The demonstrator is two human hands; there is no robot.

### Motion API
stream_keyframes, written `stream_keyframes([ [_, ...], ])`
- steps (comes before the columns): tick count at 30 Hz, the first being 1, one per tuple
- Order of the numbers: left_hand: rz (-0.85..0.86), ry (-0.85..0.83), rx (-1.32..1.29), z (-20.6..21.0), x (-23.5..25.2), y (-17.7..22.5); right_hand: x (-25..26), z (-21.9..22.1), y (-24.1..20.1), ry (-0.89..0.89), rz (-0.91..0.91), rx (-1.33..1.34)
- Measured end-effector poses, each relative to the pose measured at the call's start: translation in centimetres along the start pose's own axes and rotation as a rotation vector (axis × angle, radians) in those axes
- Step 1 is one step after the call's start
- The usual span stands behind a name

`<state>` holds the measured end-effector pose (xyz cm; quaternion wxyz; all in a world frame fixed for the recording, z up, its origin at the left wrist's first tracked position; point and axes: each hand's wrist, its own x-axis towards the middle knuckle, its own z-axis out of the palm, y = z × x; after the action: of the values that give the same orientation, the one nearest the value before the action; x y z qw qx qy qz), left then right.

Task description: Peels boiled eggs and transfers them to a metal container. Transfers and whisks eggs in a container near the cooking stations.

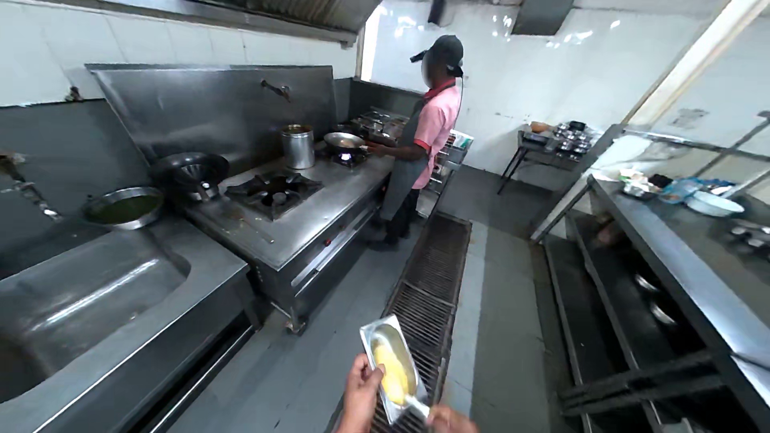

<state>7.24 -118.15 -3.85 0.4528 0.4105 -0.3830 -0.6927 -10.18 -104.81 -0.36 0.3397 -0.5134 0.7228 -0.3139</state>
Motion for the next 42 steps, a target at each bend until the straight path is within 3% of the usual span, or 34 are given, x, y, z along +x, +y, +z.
stream_keyframes([
  [2,-0.02,-0.01,0.008,-0.2,-0.4,0.0,-0.3,0.7,0.6,0.052,0.035,-0.024],
  [5,-0.017,-0.016,0.026,-0.8,-0.3,-0.3,-0.4,1.0,-0.1,-0.03,0.045,0.0],
  [7,-0.019,-0.017,0.014,-0.9,-0.4,0.0,0.1,1.2,0.4,0.036,0.065,0.026],
  [10,-0.029,-0.025,0.029,-1.2,-0.4,-0.4,-0.2,1.5,0.5,-0.074,0.076,-0.012],
  [13,-0.034,-0.023,0.001,-1.6,-0.1,-0.2,0.6,1.5,0.9,0.02,0.077,0.036],
  [16,-0.041,-0.017,0.018,-1.6,0.1,-0.2,0.7,1.8,0.2,-0.071,0.047,-0.005],
  [19,-0.048,-0.011,-0.016,-1.7,0.3,0.4,1.3,1.8,0.3,0.032,0.052,0.033],
  [22,-0.034,-0.02,-0.002,-2.1,0.8,0.2,1.4,2.1,0.2,-0.081,0.024,-0.005],
  [25,-0.034,-0.015,-0.016,-2.4,1.0,0.5,1.9,2.2,0.7,0.03,0.014,0.039],
  [28,-0.028,-0.021,0.013,-2.7,1.3,0.3,2.0,2.2,-0.2,-0.071,0.022,0.004],
  [31,-0.036,-0.026,-0.009,-3.0,1.1,0.3,2.3,2.4,0.4,0.017,0.035,0.007],
  [33,-0.036,-0.043,-0.009,-3.1,1.2,0.3,2.3,2.7,0.2,-0.088,0.04,-0.011],
  [36,-0.041,-0.035,-0.036,-3.4,1.4,0.8,2.6,2.6,-0.3,0.006,0.009,0.076],
  [39,-0.026,-0.046,-0.015,-3.6,1.6,0.7,2.6,2.9,-0.7,-0.122,0.019,0.01],
  [42,-0.043,-0.033,-0.019,-4.0,1.9,1.1,3.2,2.7,-0.8,-0.022,0.0,0.063],
])
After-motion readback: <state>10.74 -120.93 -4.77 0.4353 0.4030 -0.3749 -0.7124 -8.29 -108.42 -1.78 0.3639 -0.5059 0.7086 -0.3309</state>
